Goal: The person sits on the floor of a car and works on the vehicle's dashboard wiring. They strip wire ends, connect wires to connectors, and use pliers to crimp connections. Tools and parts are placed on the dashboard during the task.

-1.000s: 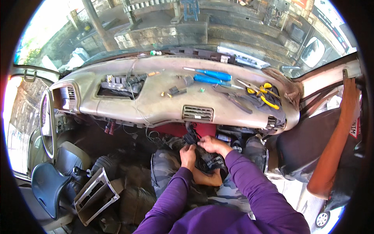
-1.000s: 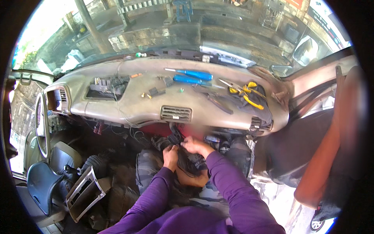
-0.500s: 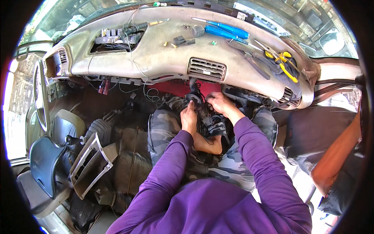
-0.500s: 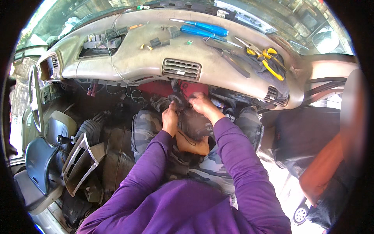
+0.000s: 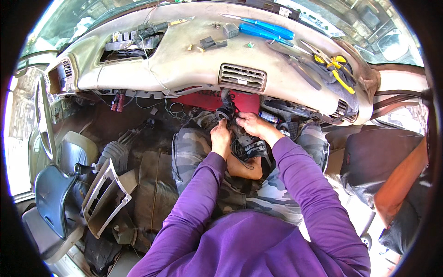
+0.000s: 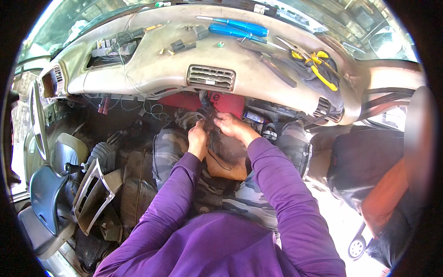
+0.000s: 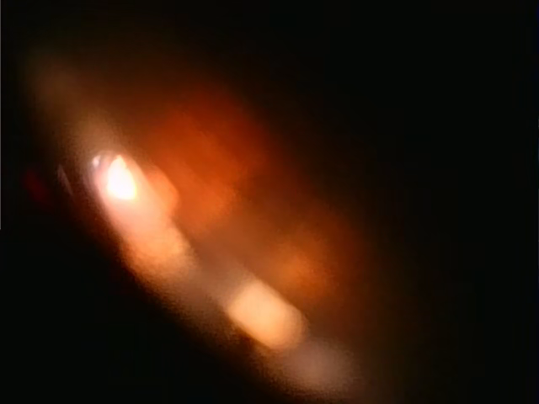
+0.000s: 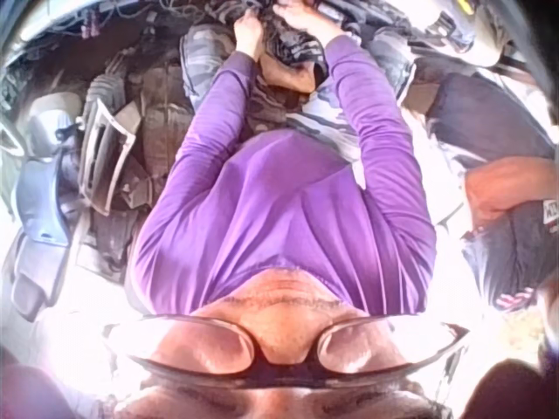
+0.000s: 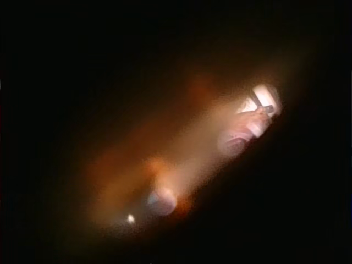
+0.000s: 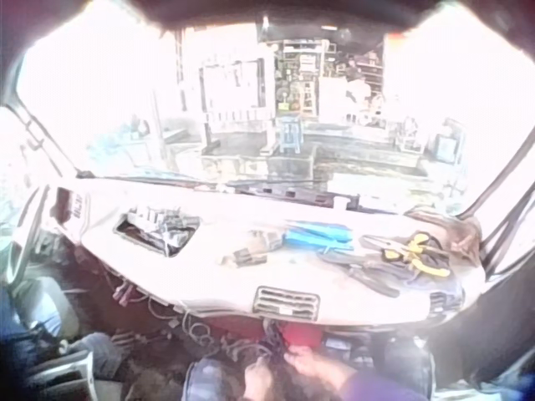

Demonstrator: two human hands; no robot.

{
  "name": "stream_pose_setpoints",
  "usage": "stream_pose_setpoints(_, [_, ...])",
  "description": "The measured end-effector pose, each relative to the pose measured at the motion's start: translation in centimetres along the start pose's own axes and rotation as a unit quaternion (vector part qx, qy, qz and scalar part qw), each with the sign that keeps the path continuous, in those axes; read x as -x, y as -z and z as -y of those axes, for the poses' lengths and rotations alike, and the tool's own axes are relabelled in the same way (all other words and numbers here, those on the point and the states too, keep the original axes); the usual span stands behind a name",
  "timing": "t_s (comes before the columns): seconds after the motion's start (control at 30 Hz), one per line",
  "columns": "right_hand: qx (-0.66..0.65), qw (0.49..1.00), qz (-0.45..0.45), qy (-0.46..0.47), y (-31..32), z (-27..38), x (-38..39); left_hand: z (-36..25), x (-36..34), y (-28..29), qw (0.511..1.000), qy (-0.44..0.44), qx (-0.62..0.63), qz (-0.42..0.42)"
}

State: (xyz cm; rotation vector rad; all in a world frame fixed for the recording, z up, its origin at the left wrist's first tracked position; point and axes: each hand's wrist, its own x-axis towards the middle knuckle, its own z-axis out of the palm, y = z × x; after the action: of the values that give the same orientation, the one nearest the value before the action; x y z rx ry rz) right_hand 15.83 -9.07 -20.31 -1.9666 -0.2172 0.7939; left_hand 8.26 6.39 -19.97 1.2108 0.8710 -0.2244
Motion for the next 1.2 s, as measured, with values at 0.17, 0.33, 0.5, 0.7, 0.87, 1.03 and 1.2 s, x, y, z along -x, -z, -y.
stream_pose_setpoints(0.17, [0.012,0.997,0.066,-0.049,0.6,2.7,1.0,-0.6,1.0,-1.1,0.994,-0.096,0.054,-0.003])
stream_pose_setpoints(0.33, [-0.025,0.998,0.05,-0.009,0.2,2.3,1.3,0.8,-1.5,0.4,0.97,-0.186,-0.154,-0.019])
stream_pose_setpoints(0.5, [-0.016,0.999,0.046,0.011,-0.2,1.1,1.4,-0.9,0.9,-1.0,0.994,0.059,0.089,0.019])
stream_pose_setpoints(0.7, [0.161,0.982,0.02,0.094,1.8,0.1,0.4,0.9,-0.6,0.3,0.998,-0.032,0.037,0.045])
stream_pose_setpoints(0.87, [0.081,0.989,0.124,0.026,3.4,5.0,2.6,0.8,1.7,-0.3,0.977,-0.197,-0.071,0.024])
stream_pose_setpoints(1.03, [-0.182,0.982,0.046,0.002,2.5,4.2,2.5,-1.2,3.4,-0.6,0.984,-0.14,-0.093,0.059])
stream_pose_setpoints(1.2, [0.073,0.992,-0.039,0.095,0.5,0.2,0.8,1.1,-1.3,0.1,0.998,-0.039,0.053,0.015])
